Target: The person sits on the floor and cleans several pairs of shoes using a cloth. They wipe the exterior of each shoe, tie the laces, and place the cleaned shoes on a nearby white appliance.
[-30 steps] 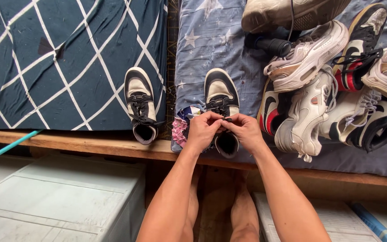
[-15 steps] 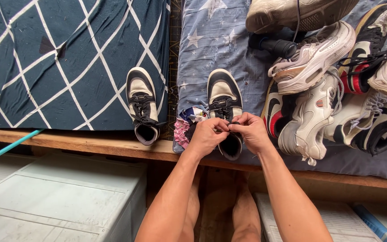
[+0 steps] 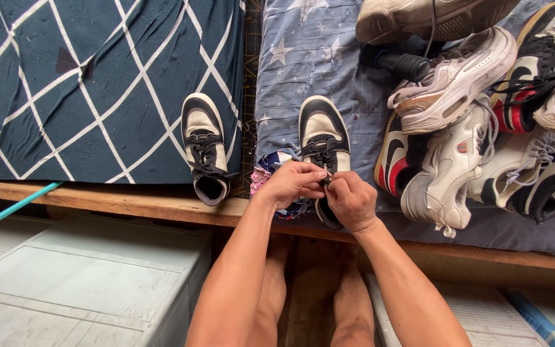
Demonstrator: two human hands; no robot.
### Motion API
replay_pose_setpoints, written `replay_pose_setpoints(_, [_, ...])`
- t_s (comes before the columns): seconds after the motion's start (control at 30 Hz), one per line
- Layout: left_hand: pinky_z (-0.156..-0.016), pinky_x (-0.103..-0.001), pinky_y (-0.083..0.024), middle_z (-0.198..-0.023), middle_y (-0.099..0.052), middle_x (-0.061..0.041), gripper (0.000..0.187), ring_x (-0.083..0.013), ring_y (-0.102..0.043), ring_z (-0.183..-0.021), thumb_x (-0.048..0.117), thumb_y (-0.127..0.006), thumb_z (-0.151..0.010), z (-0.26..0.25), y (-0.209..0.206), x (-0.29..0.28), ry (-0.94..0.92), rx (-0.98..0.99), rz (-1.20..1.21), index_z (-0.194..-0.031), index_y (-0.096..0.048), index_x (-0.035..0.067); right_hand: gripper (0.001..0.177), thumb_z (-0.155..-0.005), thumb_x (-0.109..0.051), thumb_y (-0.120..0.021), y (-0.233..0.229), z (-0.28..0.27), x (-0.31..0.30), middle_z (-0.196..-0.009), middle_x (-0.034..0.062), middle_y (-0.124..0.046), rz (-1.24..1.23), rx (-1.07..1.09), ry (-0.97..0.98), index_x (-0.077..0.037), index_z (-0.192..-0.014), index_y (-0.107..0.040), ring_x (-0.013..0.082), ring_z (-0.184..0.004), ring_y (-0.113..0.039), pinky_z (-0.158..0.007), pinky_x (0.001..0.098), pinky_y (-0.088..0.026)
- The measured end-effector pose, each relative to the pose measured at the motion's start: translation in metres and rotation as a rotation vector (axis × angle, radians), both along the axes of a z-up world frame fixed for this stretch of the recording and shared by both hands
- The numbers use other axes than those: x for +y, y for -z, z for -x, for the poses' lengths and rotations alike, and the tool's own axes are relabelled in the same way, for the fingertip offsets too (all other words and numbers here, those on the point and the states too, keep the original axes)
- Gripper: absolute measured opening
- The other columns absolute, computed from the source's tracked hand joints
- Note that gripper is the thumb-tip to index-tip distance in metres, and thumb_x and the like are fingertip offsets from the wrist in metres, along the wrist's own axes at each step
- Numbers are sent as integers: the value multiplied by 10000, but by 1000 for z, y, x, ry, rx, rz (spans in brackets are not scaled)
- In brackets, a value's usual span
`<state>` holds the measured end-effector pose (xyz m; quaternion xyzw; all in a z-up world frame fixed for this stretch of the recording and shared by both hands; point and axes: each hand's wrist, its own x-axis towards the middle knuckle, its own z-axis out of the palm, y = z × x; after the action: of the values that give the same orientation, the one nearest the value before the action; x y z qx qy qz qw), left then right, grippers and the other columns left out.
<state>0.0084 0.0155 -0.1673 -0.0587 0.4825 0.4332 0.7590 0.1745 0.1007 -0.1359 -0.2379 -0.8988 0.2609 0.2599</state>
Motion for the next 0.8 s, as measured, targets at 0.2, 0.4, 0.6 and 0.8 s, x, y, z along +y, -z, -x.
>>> replay_pose_setpoints(0.2, [-530, -268, -504, -822, -709, -61, 220, -137, -716, -681, 203, -777, -919, -11, -1, -4, -54, 477, 47, -905, -715, -7, 203, -809, -49, -799, -22, 3, 12, -928, 50, -645, 200, -64, 35, -79, -861, -605, 235, -679, -663, -573, 344, -515])
replay_pose_setpoints(0.4, [-542, -278, -590, -727, -713, -44, 232, -117, -712, -628, 238, -720, -915, -10, 33, -8, -107, 849, 170, -872, -681, 13, 237, -849, -114, -809, 2, -41, -6, -820, 51, -595, 484, -244, -74, -76, -800, -580, 221, -624, -604, -553, 331, -479])
replay_pose_setpoints(0.6, [-648, -394, -521, -678, -702, -150, 349, -273, -684, -636, 297, -727, -925, -16, 37, -16, 21, 1284, 275, -820, -686, -34, 237, -948, -50, -758, 30, -54, -41, -803, 31, -500, 970, 30, 393, -49, -844, -545, 94, -717, -408, -634, 215, -371])
replay_pose_setpoints(0.8, [-818, -410, -532, -1090, -694, -131, 295, -314, -678, -954, 275, -700, -943, 1, -25, -90, 89, 1585, 81, -1134, -669, 52, 436, -730, -123, -749, -30, -34, -26, -1227, 275, -498, 97, -26, 275, 107, -1041, -546, 403, -1100, -518, -928, 451, -434])
